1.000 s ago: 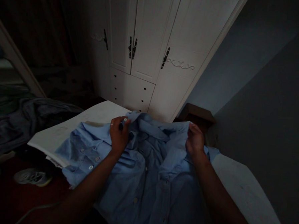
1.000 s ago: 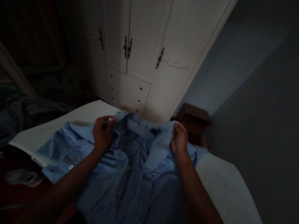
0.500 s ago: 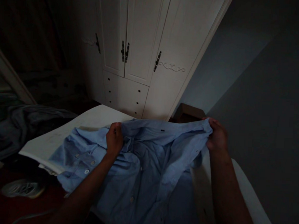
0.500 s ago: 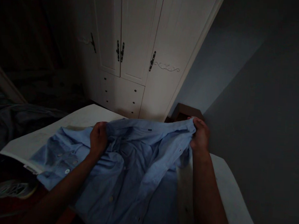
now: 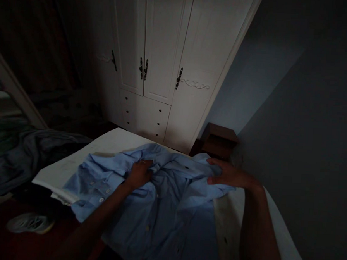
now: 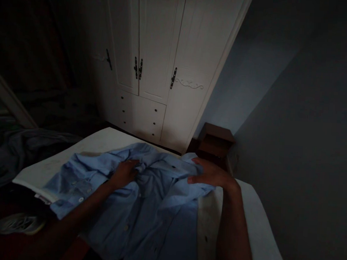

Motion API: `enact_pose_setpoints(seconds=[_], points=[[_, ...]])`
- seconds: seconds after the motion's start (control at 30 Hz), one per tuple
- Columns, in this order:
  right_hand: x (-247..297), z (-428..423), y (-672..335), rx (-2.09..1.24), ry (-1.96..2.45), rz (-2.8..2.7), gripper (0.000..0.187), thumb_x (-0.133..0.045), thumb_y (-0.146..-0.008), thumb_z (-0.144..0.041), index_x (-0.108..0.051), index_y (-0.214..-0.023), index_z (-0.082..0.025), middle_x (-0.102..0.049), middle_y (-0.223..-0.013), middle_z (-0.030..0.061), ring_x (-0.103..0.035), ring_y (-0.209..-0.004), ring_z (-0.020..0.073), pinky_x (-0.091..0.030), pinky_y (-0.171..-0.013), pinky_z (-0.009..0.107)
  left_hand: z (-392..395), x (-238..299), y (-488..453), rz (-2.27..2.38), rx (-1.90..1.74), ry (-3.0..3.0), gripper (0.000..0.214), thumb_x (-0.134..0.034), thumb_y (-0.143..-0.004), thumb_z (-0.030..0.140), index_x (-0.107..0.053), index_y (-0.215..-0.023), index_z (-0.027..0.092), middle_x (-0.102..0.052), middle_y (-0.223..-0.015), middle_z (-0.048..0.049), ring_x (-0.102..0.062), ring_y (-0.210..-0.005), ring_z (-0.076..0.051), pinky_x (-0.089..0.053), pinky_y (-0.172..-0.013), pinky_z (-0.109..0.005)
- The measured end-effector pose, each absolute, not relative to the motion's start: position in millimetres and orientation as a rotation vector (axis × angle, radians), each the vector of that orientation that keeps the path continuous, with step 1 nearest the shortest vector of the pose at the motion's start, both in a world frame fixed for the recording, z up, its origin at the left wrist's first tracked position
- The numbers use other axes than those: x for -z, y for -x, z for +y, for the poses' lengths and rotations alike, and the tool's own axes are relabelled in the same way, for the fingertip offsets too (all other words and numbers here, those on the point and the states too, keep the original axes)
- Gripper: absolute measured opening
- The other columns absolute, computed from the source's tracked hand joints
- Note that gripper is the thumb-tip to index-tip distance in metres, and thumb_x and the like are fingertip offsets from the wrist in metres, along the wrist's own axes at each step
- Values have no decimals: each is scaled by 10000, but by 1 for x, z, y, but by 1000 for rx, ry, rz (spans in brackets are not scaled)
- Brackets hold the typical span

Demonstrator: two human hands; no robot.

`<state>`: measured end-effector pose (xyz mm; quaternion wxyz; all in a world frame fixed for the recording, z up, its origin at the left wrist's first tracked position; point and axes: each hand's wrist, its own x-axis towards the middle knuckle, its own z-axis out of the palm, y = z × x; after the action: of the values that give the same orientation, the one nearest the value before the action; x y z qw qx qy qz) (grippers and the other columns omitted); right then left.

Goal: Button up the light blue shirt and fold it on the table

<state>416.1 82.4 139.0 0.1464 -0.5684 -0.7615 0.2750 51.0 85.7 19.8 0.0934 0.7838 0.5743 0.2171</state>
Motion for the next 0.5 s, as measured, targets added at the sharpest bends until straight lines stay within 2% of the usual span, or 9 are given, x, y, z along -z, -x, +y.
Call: enact_pose_setpoints(seconds=[0.1, 0.27, 0.33, 0.43, 0.5], points=[[-130, 83, -410, -778, 1789, -2360, 857, -857, -530, -528, -630, -1288, -198, -588, -1372, 147, -554, -1247, 364, -437, -1048, 445, 94, -39, -39, 1596, -547, -2343, 394, -457, -797, 158, -698, -1098, 239, -752, -1020, -86, -699, -979, -264, -510, -910, -378], [-105, 80, -392, -665, 1970, -2481, 571, -804, -588, -269, -697, -1148, -233, -698, -1192, 106, -649, -1087, 322, -510, -887, 384, 108, -86, -5, 1877, -685, -2336, 460, -423, -814, 175, -672, -1196, 230, -745, -1040, -117, -701, -955, -296, -523, -881, -417], [-100, 75, -387, -533, 2006, -2480, 496, -738, -649, -233, -689, -1143, -221, -706, -1163, 109, -657, -1058, 307, -506, -863, 379, 113, -111, 14, 1960, -895, -2296, 421, -433, -806, 182, -678, -1146, 211, -745, -1002, -114, -702, -918, -286, -525, -878, -414], [-109, 72, -376, -363, 2001, -2408, 348, -664, -749, -277, -692, -1089, -204, -722, -1078, 113, -673, -979, 293, -494, -817, 372, 123, -162, 43, 1898, -1289, -2168, 326, -445, -793, 198, -685, -1010, 158, -726, -950, -93, -688, -907, -246, -523, -877, -387], [-124, 71, -361, -239, 1984, -2322, 262, -633, -803, -333, -703, -1011, -189, -726, -992, 121, -679, -913, 294, -486, -780, 374, 129, -202, 60, 1822, -1520, -2019, 352, -369, -853, 236, -656, -987, 83, -691, -911, -69, -670, -891, -198, -516, -846, -388]])
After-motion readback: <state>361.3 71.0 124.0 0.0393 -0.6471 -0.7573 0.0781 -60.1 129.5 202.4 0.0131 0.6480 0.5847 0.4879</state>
